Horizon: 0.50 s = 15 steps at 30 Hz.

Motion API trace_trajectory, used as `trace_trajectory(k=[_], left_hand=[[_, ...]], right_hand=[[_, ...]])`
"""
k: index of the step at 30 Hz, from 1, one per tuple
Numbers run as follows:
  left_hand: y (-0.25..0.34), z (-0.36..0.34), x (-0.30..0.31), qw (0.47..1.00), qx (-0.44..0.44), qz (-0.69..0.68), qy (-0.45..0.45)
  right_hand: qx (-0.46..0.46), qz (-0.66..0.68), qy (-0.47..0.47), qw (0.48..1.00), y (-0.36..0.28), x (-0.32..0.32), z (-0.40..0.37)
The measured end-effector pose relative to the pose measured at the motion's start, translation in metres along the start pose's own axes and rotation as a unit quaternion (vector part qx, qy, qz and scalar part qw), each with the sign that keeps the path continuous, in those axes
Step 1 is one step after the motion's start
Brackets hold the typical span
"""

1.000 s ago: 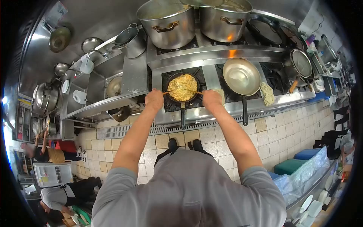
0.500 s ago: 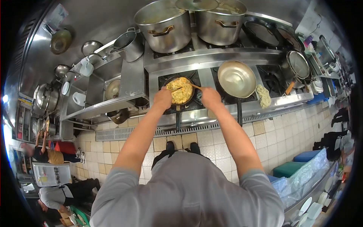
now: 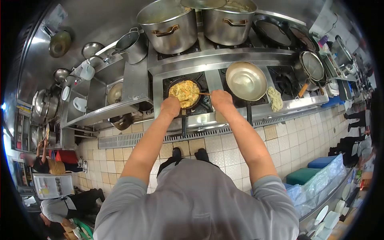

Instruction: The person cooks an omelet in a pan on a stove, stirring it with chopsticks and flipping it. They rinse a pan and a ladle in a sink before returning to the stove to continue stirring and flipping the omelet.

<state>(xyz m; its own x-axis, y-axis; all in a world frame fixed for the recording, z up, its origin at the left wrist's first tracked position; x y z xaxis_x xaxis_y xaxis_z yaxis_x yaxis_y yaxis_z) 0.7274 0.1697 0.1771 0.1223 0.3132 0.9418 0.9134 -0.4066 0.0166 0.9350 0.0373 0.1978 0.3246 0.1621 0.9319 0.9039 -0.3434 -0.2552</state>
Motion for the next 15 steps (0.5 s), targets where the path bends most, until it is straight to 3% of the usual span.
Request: trace_trajectory(k=[1, 3, 5, 7, 8, 10, 15], left_hand=[[-0.006, -0.006, 0.008, 1.000, 0.002, -0.001, 0.002], [-0.016, -0.018, 0.018, 0.994, -0.098, 0.021, 0.046], [-0.010, -0.023, 0.016, 0.994, -0.095, 0.045, 0.016], [-0.009, -0.024, 0.022, 0.993, -0.093, 0.068, -0.005], [-0.012, -0.027, 0.023, 0.996, -0.063, 0.059, -0.017], [-0.024, -0.027, 0.029, 0.998, -0.029, 0.047, -0.027], [-0.050, -0.014, 0.035, 0.993, -0.099, 0.071, 0.006]], right_hand=[[0.014, -0.010, 0.010, 1.000, 0.002, 0.007, 0.000], [0.032, 0.007, 0.036, 0.999, -0.001, 0.012, -0.008], [0.050, 0.027, 0.054, 0.997, -0.008, 0.003, -0.018], [0.050, -0.052, -0.022, 0.997, -0.017, -0.001, -0.012], [0.011, -0.026, -0.012, 1.000, -0.014, -0.001, -0.012], [0.018, -0.016, -0.006, 1.000, -0.008, 0.018, -0.020], [0.054, 0.051, 0.052, 0.996, -0.026, 0.000, -0.006]])
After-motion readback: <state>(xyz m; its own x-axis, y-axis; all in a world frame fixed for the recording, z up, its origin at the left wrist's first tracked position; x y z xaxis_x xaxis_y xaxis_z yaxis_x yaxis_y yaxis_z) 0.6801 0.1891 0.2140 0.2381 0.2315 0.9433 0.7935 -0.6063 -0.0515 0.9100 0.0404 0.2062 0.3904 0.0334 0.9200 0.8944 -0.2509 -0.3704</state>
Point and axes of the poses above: each hand's wrist, its own z-axis towards the middle knuckle, its own x-axis out of the back of the hand, y = z × x, the point moved 1 cm from there along z, towards the middle knuckle, and after that the axes turned 5 degrees about x, right-handed, at the moved point
